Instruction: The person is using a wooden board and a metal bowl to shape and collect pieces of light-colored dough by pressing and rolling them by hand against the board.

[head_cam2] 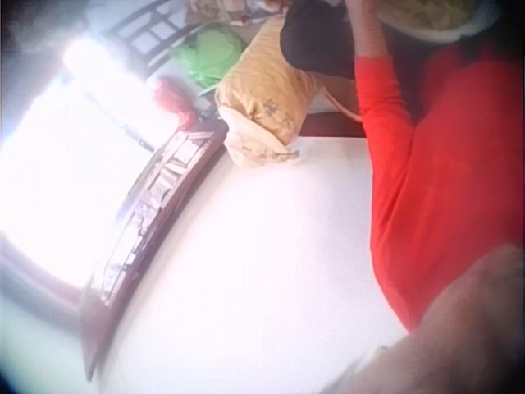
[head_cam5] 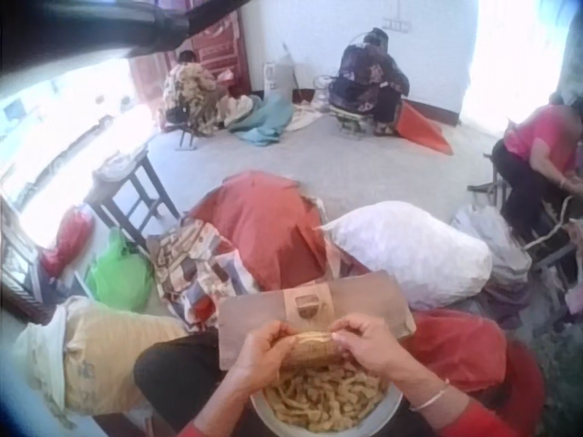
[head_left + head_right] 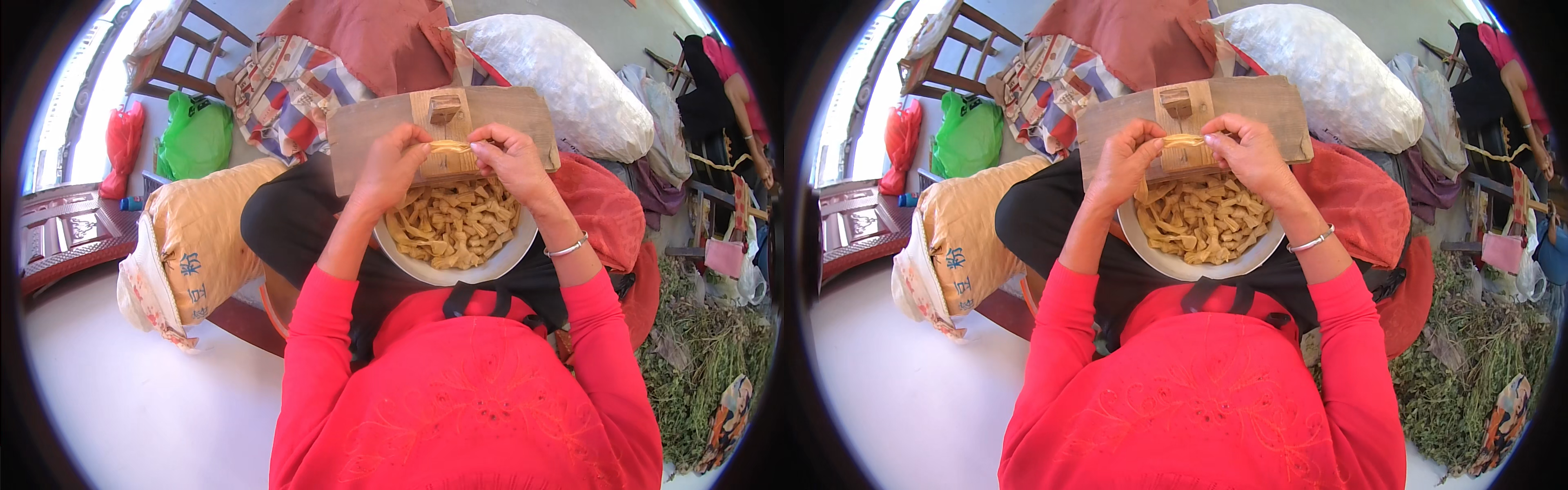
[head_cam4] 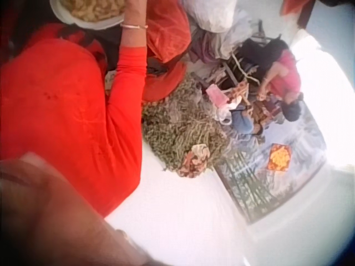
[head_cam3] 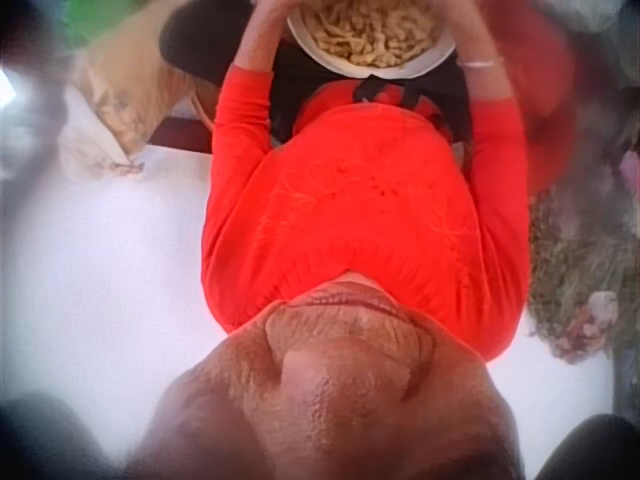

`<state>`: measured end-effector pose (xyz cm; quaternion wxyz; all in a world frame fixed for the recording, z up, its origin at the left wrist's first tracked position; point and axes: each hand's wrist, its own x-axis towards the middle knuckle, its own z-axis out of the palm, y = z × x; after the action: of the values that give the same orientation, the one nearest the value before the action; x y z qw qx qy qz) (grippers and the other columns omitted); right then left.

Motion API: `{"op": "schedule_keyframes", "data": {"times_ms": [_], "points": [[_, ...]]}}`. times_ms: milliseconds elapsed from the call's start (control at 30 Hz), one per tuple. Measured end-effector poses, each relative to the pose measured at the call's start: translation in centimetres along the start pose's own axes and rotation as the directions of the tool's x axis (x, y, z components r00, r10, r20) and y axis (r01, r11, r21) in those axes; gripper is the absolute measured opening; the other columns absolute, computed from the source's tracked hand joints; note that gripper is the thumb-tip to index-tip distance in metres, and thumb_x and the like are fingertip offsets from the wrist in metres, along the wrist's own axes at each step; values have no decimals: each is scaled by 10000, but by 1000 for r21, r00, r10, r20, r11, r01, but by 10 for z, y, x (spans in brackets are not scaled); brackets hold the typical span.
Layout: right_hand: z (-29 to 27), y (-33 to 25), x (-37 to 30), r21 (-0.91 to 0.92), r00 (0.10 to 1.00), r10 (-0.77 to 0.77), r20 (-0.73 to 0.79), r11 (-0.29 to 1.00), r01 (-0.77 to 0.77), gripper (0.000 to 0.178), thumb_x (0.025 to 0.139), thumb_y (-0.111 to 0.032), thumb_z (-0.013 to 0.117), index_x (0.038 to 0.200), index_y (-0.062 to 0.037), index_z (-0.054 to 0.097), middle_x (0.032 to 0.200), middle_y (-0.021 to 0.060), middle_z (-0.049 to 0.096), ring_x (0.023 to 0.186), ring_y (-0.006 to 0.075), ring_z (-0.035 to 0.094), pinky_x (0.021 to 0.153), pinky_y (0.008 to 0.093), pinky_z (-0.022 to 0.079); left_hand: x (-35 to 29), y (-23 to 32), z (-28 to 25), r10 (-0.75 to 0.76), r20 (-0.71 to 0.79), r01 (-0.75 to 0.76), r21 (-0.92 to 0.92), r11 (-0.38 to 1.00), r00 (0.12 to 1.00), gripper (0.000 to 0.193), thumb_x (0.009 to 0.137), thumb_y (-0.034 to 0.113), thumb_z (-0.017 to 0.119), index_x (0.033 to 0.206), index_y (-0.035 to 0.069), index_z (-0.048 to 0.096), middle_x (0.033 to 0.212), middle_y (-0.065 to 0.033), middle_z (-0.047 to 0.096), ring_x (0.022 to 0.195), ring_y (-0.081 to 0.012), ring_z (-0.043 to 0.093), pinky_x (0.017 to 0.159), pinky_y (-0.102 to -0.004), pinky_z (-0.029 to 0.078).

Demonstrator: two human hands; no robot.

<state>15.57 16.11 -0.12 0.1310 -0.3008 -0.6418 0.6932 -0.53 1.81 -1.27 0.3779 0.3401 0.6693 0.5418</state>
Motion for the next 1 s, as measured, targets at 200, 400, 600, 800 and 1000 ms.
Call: {"op": "schedule_keyframes", "data": {"times_ms": [200,400,600,800,1000], "points": [[-1,21,17,-586,956,-293,-9,776,232,133,870,-83,594,948,3,657,746,4,620,713,120,585,656,266,480,18,-23,6,163,-106,-94,475,875,981,101,895,85,576,944,-2,593,775,-73,618,732,-138,558,689,-296,459],[-21,18,-20,39,995,33,96,999,-37,282,818,-4,609,1098,27,606,1024,127,654,897,200,617,811,292,483,1,-31,-2,70,-139,-45,174,984,988,170,894,86,556,1047,13,577,821,-86,627,723,-175,565,659,-288,440],[-17,-17,-61,-629,854,-489,177,611,480,338,808,-93,668,1133,-21,610,1127,157,612,984,301,606,847,334,485,-38,1,35,-223,133,249,-223,943,966,148,923,71,544,1068,41,537,804,-28,603,584,-34,466,524,-168,371],[3,-16,-52,-766,724,-671,161,378,521,227,865,-245,644,753,-72,549,611,102,562,594,319,580,562,413,448,-50,33,70,-126,324,274,-464,843,938,132,973,145,486,1007,28,538,759,-28,593,565,-76,495,485,-202,370],[-27,-43,-65,-681,883,-467,37,635,365,294,878,-263,646,708,-36,570,583,163,503,552,332,547,494,380,423,-78,83,27,21,299,-111,288,951,954,209,945,173,512,909,-6,613,633,-47,557,561,-121,507,526,-290,382]]}}
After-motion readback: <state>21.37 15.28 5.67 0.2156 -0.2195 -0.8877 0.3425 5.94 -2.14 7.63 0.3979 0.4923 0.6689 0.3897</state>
